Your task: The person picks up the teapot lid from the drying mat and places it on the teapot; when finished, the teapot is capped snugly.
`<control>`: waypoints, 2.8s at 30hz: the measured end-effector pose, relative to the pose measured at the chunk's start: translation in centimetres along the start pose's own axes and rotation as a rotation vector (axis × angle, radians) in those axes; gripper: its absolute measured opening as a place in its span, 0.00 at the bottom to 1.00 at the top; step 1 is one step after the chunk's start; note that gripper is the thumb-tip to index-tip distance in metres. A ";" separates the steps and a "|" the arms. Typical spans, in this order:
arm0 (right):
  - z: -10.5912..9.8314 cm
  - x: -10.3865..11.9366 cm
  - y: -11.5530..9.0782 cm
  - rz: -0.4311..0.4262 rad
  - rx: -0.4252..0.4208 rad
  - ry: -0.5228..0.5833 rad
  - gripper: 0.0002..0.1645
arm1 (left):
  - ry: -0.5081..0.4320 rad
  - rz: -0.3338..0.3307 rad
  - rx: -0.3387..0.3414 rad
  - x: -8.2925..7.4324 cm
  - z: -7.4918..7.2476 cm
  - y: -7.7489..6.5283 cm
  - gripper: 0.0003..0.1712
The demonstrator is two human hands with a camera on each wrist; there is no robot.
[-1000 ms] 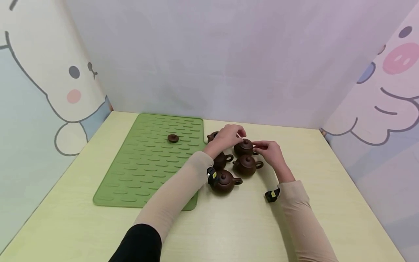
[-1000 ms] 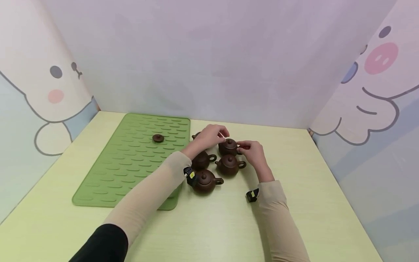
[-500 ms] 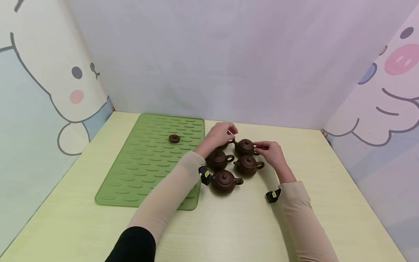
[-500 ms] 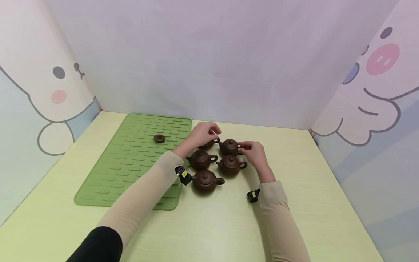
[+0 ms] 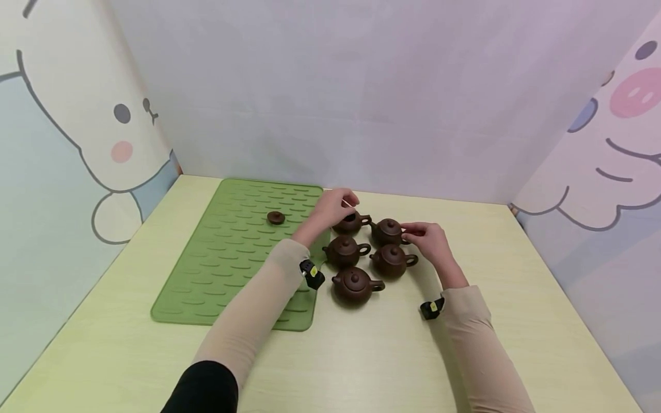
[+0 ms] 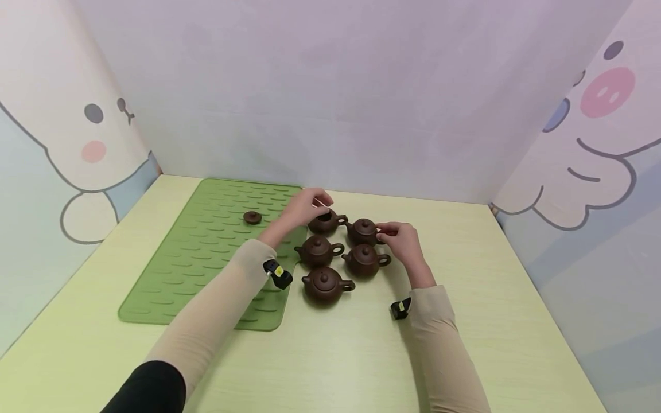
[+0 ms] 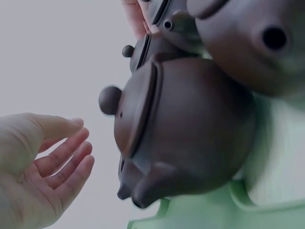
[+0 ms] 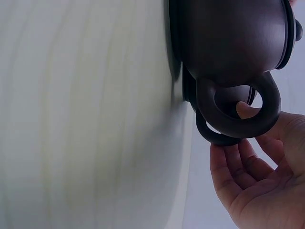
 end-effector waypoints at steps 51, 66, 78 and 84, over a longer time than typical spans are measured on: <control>0.1 -0.2 0.0 0.022 0.011 0.015 0.19 | -0.151 -0.232 -0.246 15.0 -7.6 -6.9 0.14; 0.1 -0.3 0.0 0.027 0.006 0.033 0.19 | -0.137 -0.261 -0.221 16.0 -7.4 -7.4 0.14; 0.2 -0.4 -0.1 -0.012 -0.007 0.000 0.19 | -0.102 -0.310 -0.179 15.8 -7.2 -7.5 0.16; 0.0 0.0 -0.4 -0.057 0.020 -0.054 0.19 | -0.076 -0.328 -0.167 16.0 -7.2 -7.3 0.16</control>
Point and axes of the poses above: each hand's wrist, its own y-axis towards the middle knuckle, its own z-axis out of the palm, x = y × z, the point moved 4 cm from there along y, towards the middle knuckle, and after that the axes turned 6 degrees about x, right-handed, at the moved point
